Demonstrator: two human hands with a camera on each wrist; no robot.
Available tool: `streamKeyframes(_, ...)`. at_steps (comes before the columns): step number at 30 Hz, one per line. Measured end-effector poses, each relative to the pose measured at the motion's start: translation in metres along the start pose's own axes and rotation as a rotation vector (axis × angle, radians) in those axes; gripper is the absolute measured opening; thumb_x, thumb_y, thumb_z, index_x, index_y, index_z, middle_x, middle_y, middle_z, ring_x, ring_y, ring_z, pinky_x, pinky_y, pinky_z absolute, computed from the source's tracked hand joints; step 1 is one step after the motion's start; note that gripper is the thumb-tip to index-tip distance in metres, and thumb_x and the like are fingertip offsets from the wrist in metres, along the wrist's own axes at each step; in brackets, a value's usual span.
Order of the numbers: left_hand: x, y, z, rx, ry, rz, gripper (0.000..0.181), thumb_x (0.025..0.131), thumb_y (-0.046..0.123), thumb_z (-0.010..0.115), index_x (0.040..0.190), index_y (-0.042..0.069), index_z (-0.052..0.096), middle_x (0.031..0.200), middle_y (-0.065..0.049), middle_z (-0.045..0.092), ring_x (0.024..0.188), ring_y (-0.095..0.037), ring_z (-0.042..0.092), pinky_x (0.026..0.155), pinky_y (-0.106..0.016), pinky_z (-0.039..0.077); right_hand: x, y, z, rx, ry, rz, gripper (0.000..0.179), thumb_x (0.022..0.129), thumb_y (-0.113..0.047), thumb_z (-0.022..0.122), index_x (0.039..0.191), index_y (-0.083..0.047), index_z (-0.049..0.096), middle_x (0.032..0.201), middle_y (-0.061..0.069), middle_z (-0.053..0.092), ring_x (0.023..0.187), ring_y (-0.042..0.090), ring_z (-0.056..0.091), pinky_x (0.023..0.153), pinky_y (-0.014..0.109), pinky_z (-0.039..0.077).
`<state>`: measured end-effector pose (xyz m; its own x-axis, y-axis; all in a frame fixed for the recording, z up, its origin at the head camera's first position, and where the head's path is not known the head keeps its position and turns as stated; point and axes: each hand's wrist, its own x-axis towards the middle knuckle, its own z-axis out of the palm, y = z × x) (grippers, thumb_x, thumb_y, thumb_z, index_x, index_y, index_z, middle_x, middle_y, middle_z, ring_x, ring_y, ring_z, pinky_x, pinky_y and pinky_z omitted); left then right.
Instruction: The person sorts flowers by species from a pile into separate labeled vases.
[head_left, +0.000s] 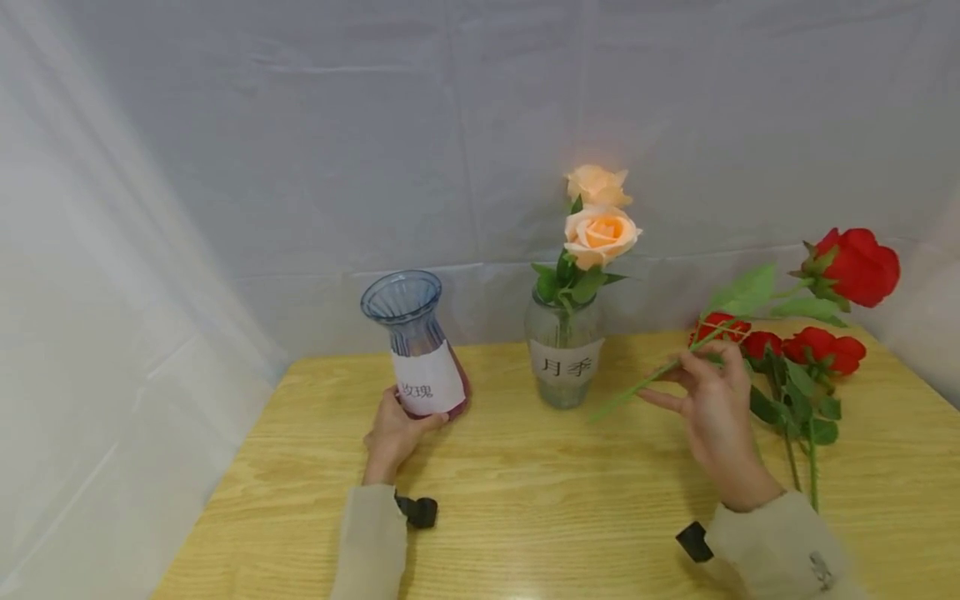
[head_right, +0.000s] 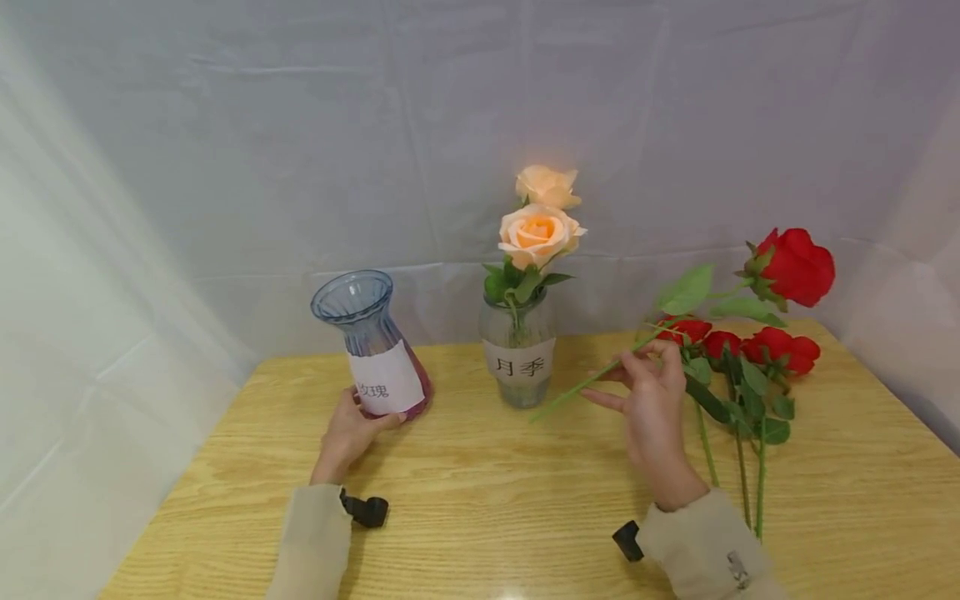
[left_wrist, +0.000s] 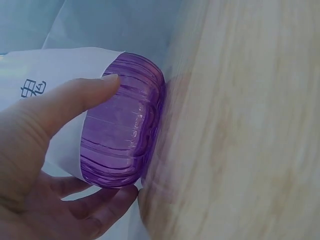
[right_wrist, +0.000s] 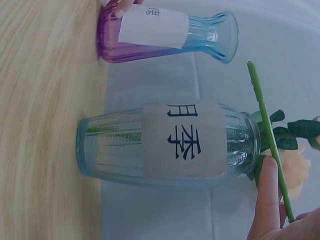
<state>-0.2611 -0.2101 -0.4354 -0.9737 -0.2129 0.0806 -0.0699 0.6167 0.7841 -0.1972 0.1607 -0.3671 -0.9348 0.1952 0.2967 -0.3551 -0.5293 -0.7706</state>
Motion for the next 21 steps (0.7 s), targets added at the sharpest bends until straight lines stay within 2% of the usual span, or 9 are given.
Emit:
streamKeyframes(8, 0.000, -0.001, 0.000, 0.022, 0.005, -0.004, 0.088, 0.077, 0.024, 0.085, 0.144, -0.009, 0.038, 0.138, -0.031, 0.054, 0.128, -0.046, 0.050, 0.101, -0.069, 0.024, 0.002, 0.002, 0.020, -0.052, 0.068, 0.016, 0.019, 0.105, -0.010, 0.053, 0.099, -0.007, 0.036, 0.091, 0.003, 0.056, 0.078, 0.014, 0.064, 0.072, 0.040, 0.060)
streamKeyframes(21, 0.001, -0.001, -0.006, 0.035, -0.070, 0.001, 0.087, 0.080, 0.026, 0.083, 0.145, -0.008, 0.036, 0.142, -0.031, 0.051, 0.132, -0.046, 0.047, 0.102, -0.071, 0.021, 0.003, 0.015, 0.046, -0.007, 0.146, -0.015, 0.017, 0.104, 0.002, 0.048, 0.094, -0.005, 0.037, 0.091, 0.006, 0.052, 0.075, 0.016, 0.064, 0.069, 0.040, 0.061)
